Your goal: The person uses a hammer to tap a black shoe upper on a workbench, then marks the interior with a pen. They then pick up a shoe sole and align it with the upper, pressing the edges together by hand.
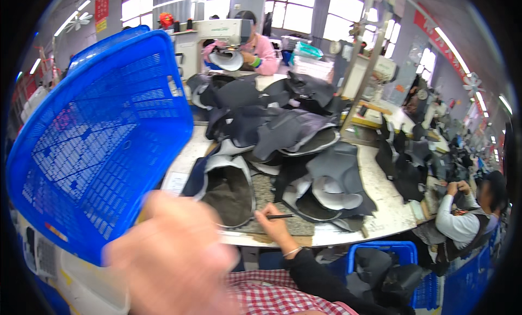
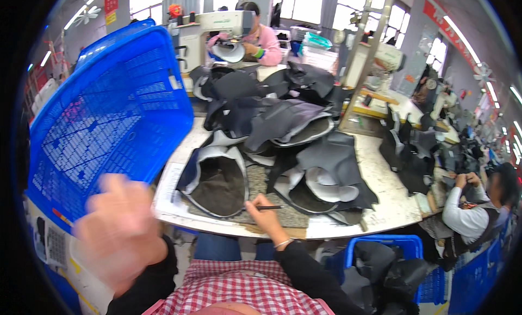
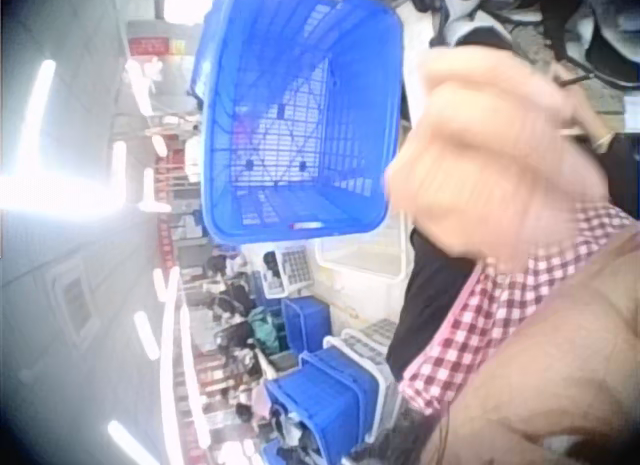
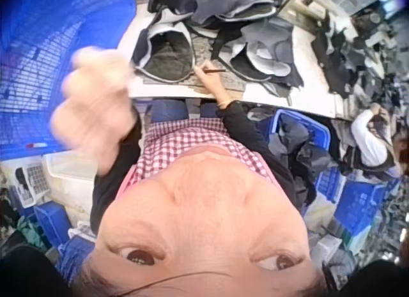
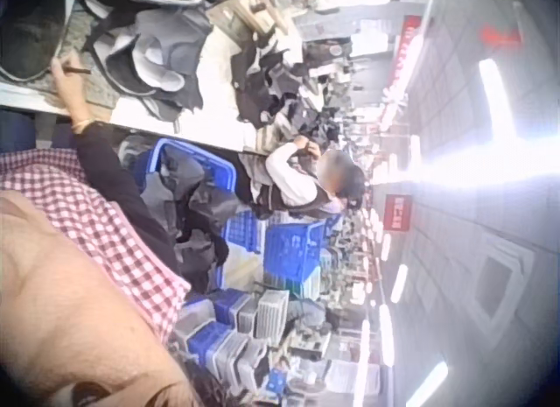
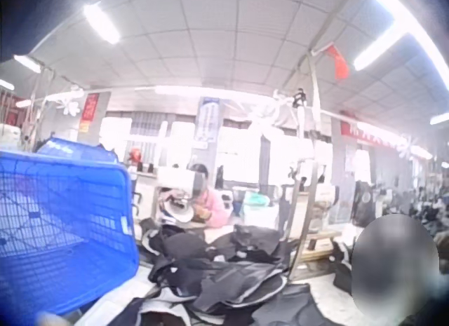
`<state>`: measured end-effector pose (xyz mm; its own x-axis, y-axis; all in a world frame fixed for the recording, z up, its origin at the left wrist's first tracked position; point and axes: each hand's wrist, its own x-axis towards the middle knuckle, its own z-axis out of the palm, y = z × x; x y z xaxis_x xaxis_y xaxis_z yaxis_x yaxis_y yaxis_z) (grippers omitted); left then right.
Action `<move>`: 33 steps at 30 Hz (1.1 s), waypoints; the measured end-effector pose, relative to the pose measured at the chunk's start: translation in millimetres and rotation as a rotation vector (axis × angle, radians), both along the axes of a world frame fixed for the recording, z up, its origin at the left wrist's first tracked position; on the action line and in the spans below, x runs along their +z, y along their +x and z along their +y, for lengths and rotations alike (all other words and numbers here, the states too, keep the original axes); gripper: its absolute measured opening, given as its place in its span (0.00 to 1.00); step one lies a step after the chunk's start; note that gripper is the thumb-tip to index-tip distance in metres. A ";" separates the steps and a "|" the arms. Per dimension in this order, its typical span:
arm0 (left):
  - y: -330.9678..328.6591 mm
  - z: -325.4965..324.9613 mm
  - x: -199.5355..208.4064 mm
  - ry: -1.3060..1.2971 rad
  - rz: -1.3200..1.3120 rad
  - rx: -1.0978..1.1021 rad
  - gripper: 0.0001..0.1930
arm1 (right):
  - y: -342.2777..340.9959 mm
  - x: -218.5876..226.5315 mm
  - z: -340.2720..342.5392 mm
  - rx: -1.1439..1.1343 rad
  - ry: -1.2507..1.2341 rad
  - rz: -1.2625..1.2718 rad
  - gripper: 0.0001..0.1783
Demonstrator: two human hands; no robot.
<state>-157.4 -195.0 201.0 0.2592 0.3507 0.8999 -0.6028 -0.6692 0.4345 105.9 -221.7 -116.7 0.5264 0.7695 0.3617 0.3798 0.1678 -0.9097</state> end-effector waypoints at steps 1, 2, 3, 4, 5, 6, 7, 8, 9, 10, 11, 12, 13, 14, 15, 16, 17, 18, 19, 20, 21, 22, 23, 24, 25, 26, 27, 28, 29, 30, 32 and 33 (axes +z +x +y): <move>-11.9 -10.2 16.1 0.025 -0.074 -0.002 0.01 | 0.0 -2.2 0.0 0.016 0.011 0.031 0.17; -14.7 -15.7 24.1 0.071 -0.105 -0.086 0.01 | -0.4 -4.3 -0.9 0.010 0.057 -0.014 0.17; -16.7 -19.8 30.0 0.092 -0.108 -0.169 0.01 | -0.4 -5.8 -0.6 0.016 0.065 -0.009 0.16; -17.8 -23.2 33.9 0.098 -0.101 -0.242 0.01 | -0.8 -6.8 -1.8 0.047 0.007 0.076 0.16; -15.7 -25.1 36.4 0.096 -0.086 -0.304 0.00 | -0.8 -7.0 -1.4 0.061 -0.013 0.144 0.15; -12.5 -25.7 37.7 0.090 -0.073 -0.356 0.00 | -1.1 -7.1 -2.4 0.079 -0.008 0.166 0.16; -8.4 -27.0 39.1 0.078 -0.059 -0.403 0.01 | -1.3 -6.7 -2.1 0.092 0.011 0.183 0.16; -5.2 -27.4 41.4 0.066 -0.047 -0.463 0.01 | -1.1 -6.5 -2.6 0.113 0.038 0.178 0.17; -1.4 -29.1 42.9 0.050 -0.033 -0.514 0.01 | -1.0 -6.3 -2.3 0.105 0.027 0.159 0.17; 0.7 -31.2 45.7 0.034 -0.020 -0.568 0.01 | -0.7 -6.0 -2.5 0.087 0.011 0.121 0.16; 3.0 -33.7 47.5 0.018 -0.013 -0.621 0.02 | -0.6 -5.8 -2.6 0.075 -0.006 0.069 0.16; 3.9 -36.9 49.9 0.002 -0.002 -0.673 0.02 | -0.6 -5.4 -2.7 0.084 -0.011 0.064 0.16; 5.0 -39.9 51.5 -0.012 0.006 -0.725 0.02 | -0.8 -4.8 -3.3 0.085 -0.019 0.056 0.16; 5.7 -43.5 52.4 -0.025 0.013 -0.774 0.03 | -1.2 -4.4 -3.6 0.064 -0.036 0.049 0.16; 6.8 -46.4 52.6 -0.042 0.017 -0.829 0.03 | -1.7 -4.0 -4.7 0.088 -0.032 0.053 0.16; 8.6 -49.6 52.1 -0.051 0.026 -0.883 0.03 | -2.5 -3.4 -4.8 0.085 -0.029 0.060 0.16; 11.0 -52.5 51.5 -0.067 0.036 -0.942 0.04 | -3.0 -2.4 -5.4 0.076 -0.006 0.068 0.16; 14.8 -55.3 50.2 -0.084 0.046 -1.002 0.04 | -3.7 -1.6 -5.4 0.089 -0.017 0.107 0.17; 19.2 -58.2 48.9 -0.105 0.054 -1.069 0.04 | -3.9 -0.7 -5.5 0.053 -0.022 0.043 0.17; 24.7 -60.9 47.4 -0.126 0.070 -1.125 0.05 | -4.3 0.1 -5.3 0.041 -0.023 0.018 0.17; 30.1 -63.5 46.4 -0.148 0.092 -1.185 0.05 | -4.5 0.8 -4.9 0.035 -0.003 -0.011 0.17; 36.9 -66.1 44.7 -0.170 0.105 -1.224 0.05 | -4.7 1.3 -5.0 0.033 0.002 -0.011 0.16; 42.0 -68.6 43.7 -0.191 0.124 -1.274 0.05 | -4.9 1.5 -4.5 0.040 0.005 -0.017 0.16; 47.5 -70.9 42.1 -0.210 0.138 -1.307 0.06 | -5.0 1.3 -4.8 0.036 -0.004 -0.004 0.16; 51.3 -72.7 41.3 -0.224 0.145 -1.340 0.06 | -5.5 1.0 -4.3 0.019 0.004 -0.019 0.16; 54.7 -74.2 40.4 -0.237 0.160 -1.368 0.06 | -5.3 0.7 -4.6 0.023 0.011 -0.007 0.16; 57.1 -75.6 39.8 -0.247 0.167 -1.393 0.07 | -5.5 0.3 -4.3 0.034 0.014 0.005 0.16; 57.9 -76.9 39.3 -0.260 0.178 -1.416 0.07 | -5.4 -0.2 -4.5 0.025 0.013 -0.007 0.15; 59.0 -76.4 39.1 -0.265 0.185 -1.432 0.07 | -5.7 -0.5 -4.5 0.022 0.007 -0.018 0.15; 58.6 -75.4 39.3 -0.274 0.196 -1.449 0.08 | -6.1 -0.7 -4.5 0.017 0.028 -0.037 0.15; 58.1 -67.7 39.2 -0.283 0.209 -1.472 0.08 | -6.9 0.1 -4.4 0.025 0.007 -0.031 0.15; 56.9 -61.1 37.8 -0.289 0.215 -1.488 0.09 | -6.7 1.3 -4.8 0.016 -0.002 -0.030 0.15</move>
<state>-100.5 -256.1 238.8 0.6353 -0.1859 0.7496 -0.5404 0.5864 0.6034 99.2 -226.5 -115.4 0.5026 0.7786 0.3756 0.4041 0.1724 -0.8983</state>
